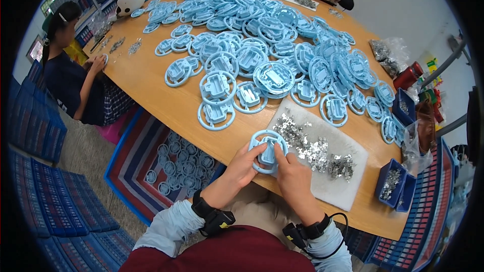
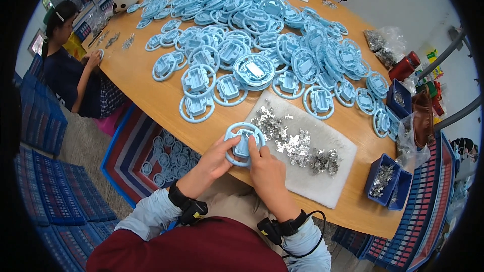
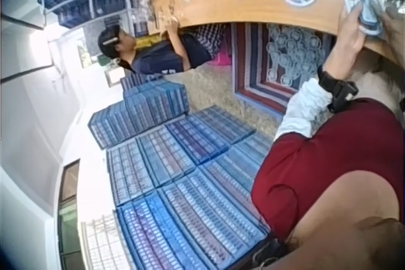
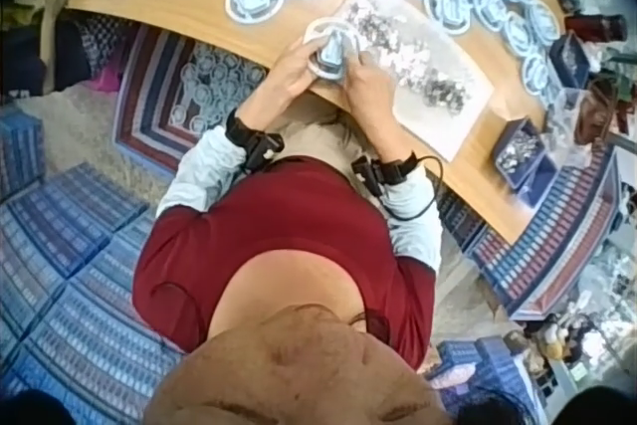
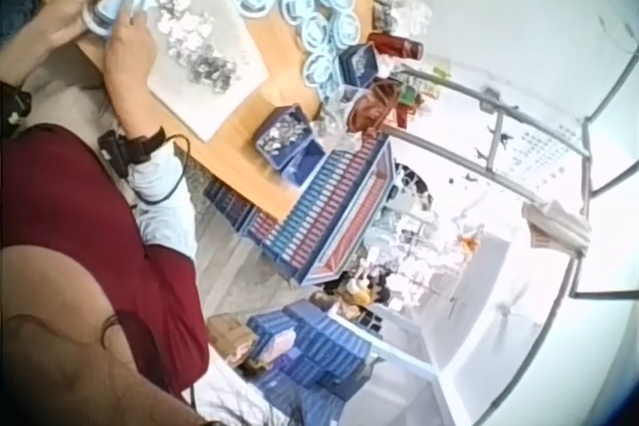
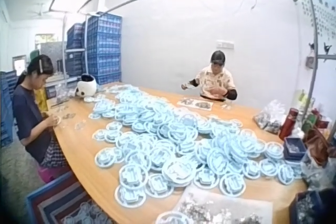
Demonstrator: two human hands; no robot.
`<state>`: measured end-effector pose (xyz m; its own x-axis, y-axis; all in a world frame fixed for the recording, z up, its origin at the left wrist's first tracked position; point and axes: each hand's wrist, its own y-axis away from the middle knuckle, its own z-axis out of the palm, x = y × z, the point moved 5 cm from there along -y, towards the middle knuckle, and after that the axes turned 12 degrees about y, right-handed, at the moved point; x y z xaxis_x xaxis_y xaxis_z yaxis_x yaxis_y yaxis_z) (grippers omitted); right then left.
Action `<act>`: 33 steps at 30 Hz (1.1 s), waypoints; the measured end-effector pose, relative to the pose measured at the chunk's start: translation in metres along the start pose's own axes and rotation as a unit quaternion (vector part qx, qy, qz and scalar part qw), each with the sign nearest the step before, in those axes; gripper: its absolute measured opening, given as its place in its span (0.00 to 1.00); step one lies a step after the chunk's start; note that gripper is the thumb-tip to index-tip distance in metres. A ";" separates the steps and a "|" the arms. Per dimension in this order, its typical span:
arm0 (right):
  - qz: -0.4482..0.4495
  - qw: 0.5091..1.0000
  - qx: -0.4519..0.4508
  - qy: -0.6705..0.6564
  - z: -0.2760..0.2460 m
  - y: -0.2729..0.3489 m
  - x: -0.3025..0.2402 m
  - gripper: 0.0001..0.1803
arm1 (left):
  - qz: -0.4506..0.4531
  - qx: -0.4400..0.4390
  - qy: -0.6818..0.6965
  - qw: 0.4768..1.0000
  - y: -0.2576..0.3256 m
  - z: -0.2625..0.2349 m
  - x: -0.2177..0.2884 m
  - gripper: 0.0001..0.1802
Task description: Manually assemble small plastic components by inserting metal inserts and fitting parts together.
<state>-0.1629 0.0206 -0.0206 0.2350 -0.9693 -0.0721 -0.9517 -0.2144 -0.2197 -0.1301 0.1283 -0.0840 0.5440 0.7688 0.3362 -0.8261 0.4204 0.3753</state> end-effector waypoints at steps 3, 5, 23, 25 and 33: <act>-0.027 0.991 0.032 0.124 -0.001 -0.002 -0.012 0.27 | 0.021 0.009 -0.020 1.000 -0.003 0.000 0.000 0.14; -0.051 0.984 0.021 0.168 -0.002 -0.004 -0.018 0.26 | 0.031 0.008 -0.016 0.999 -0.002 0.000 0.000 0.15; 0.188 0.641 -0.296 -0.683 0.017 0.041 -0.050 0.16 | 0.384 -0.006 -0.142 0.912 -0.040 0.082 0.068 0.14; 0.254 0.556 -0.310 -0.728 0.015 0.039 -0.052 0.10 | 0.433 0.000 -0.249 0.866 -0.031 0.095 0.074 0.15; 0.254 0.392 -0.367 -0.804 0.032 0.050 -0.059 0.14 | 0.548 -0.107 -0.521 0.646 -0.008 0.124 0.055 0.19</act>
<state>-0.2180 0.0712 -0.0587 -0.7631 0.2935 -0.5758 -0.6179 -0.5924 0.5169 -0.0751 0.1072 0.0381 -0.6725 -0.0330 0.7393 -0.7400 0.0423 -0.6713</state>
